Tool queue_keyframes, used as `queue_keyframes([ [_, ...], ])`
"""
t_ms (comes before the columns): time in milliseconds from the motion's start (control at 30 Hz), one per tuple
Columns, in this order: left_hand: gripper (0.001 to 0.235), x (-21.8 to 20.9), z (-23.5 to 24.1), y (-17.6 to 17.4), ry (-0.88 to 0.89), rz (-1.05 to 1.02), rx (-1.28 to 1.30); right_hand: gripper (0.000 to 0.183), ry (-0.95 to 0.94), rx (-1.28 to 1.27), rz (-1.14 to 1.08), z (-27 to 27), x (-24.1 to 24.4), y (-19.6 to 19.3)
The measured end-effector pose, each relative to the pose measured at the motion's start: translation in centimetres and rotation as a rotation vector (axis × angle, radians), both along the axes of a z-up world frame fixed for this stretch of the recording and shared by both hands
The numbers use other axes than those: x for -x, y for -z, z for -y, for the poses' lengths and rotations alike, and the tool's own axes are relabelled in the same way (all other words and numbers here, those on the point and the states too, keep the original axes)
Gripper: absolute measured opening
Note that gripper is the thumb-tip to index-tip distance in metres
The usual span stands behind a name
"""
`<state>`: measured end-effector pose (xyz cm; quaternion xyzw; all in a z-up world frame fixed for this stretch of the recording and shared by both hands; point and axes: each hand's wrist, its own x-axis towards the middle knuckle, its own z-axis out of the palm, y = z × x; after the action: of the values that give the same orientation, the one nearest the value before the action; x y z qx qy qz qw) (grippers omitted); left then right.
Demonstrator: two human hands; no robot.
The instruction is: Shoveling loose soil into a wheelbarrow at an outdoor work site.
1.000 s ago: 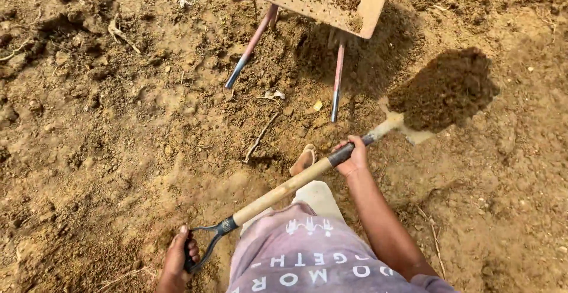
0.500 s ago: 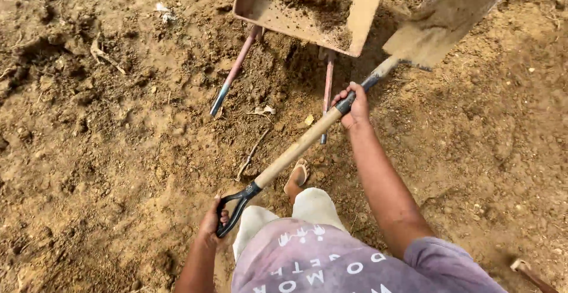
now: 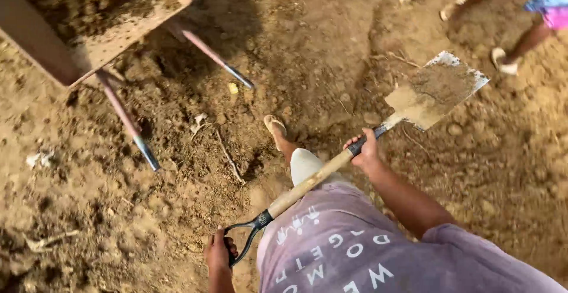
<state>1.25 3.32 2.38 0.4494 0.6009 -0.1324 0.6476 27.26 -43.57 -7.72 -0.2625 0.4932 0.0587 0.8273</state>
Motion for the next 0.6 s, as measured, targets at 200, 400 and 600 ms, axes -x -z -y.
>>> queue_keyframes([
  [200, 0.027, -9.0, 1.8, -5.5, 0.433, 0.123, -0.152, 0.036, 0.454, -0.033, -0.105, 7.1, 16.5, -2.5],
  [400, 0.027, -15.1, 12.6, -7.8, 0.907, 0.297, -0.291, 0.040, 0.844, -0.157, -0.071, 12.6, 30.5, -0.1],
  [600, 0.026, -16.9, 24.3, -8.1, 1.200, 0.416, -0.284, 0.045, 1.124, -0.228, -0.053, 16.1, 41.5, 0.5],
])
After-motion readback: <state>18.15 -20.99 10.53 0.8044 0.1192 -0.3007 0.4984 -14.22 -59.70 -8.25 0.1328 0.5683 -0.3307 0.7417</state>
